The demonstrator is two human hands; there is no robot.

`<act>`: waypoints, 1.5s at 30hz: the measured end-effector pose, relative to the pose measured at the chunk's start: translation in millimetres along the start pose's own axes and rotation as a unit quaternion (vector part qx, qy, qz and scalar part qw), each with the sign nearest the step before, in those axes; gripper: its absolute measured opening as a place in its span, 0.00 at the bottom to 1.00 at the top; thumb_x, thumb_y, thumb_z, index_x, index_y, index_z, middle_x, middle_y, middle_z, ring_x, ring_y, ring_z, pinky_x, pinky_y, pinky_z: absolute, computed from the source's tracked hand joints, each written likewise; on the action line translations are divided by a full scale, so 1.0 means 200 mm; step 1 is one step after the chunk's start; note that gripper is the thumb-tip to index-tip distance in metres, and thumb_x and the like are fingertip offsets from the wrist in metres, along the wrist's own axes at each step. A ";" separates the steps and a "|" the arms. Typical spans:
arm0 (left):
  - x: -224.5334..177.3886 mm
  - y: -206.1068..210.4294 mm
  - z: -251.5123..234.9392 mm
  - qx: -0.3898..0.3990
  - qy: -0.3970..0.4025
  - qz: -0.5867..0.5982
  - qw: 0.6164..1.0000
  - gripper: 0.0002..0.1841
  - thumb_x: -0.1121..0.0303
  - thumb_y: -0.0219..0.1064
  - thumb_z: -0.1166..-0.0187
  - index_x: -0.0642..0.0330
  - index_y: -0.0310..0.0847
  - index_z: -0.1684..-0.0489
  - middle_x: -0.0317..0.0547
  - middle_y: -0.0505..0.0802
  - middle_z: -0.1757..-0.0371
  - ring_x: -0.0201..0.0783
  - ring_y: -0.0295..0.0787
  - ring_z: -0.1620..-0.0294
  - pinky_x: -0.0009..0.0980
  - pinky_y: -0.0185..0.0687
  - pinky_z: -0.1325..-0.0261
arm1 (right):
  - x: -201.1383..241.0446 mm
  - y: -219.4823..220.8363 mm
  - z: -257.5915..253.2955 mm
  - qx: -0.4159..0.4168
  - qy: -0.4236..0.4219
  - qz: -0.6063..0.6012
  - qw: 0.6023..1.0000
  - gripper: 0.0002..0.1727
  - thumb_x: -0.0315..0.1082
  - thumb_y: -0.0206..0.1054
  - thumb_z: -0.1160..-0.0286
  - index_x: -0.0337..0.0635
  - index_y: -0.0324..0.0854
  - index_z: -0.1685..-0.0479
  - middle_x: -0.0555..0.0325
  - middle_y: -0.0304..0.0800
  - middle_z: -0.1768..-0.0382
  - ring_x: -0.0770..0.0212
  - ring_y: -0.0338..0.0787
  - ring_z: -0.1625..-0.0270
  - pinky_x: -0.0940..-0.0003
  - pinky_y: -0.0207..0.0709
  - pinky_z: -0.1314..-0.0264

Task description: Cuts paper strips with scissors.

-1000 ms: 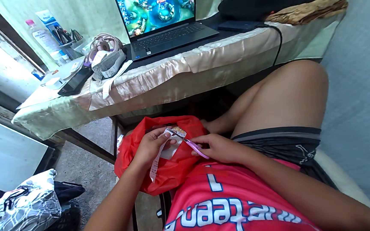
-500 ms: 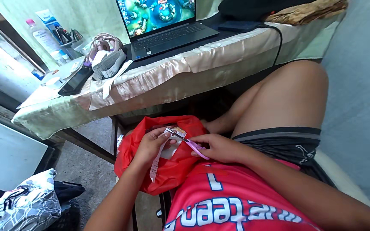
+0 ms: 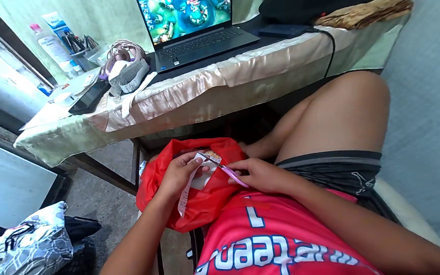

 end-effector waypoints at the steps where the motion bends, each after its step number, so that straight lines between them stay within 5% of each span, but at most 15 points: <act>1: 0.00 0.00 0.00 0.002 0.000 0.002 1.000 0.15 0.72 0.62 0.12 0.67 0.82 0.33 0.55 0.94 0.45 0.46 0.96 0.51 0.41 0.93 0.46 | 0.00 0.01 0.00 0.005 -0.004 -0.005 1.000 0.23 0.51 0.69 0.19 0.54 0.84 0.29 0.65 0.92 0.54 0.73 0.88 0.57 0.70 0.83 0.48; 9: 0.01 0.00 0.00 0.001 -0.003 -0.005 1.000 0.15 0.72 0.61 0.12 0.67 0.82 0.32 0.54 0.94 0.44 0.46 0.96 0.51 0.40 0.94 0.46 | 0.01 0.02 0.00 0.003 -0.012 0.006 1.000 0.26 0.55 0.68 0.20 0.55 0.83 0.27 0.64 0.92 0.50 0.72 0.89 0.52 0.68 0.83 0.43; 18: 0.00 0.00 0.00 -0.001 0.002 -0.011 1.000 0.14 0.73 0.61 0.12 0.68 0.83 0.35 0.54 0.95 0.46 0.45 0.96 0.54 0.39 0.94 0.47 | 0.00 0.00 0.00 -0.006 -0.005 0.018 1.000 0.19 0.50 0.68 0.18 0.54 0.87 0.34 0.65 0.90 0.62 0.72 0.85 0.63 0.69 0.81 0.54; 26: 0.01 0.01 0.00 0.005 0.002 -0.008 1.000 0.14 0.72 0.62 0.12 0.68 0.83 0.35 0.54 0.95 0.47 0.45 0.96 0.53 0.39 0.94 0.47 | 0.02 0.01 0.01 0.012 -0.021 0.010 1.000 0.27 0.54 0.70 0.21 0.55 0.83 0.26 0.63 0.92 0.50 0.72 0.89 0.53 0.67 0.83 0.43; 45: 0.00 0.00 0.00 0.006 0.004 -0.014 1.000 0.14 0.72 0.61 0.12 0.68 0.82 0.34 0.55 0.95 0.47 0.45 0.96 0.54 0.40 0.94 0.46 | 0.01 0.00 0.01 0.001 0.000 0.006 1.000 0.22 0.50 0.68 0.18 0.54 0.85 0.30 0.64 0.91 0.57 0.72 0.87 0.59 0.69 0.83 0.50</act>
Point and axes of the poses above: each hand's wrist, its own z-axis away from the middle knuckle, its own y-axis out of the palm, x = y × z, the point moved 9 cm from there along -z, towards the middle knuckle
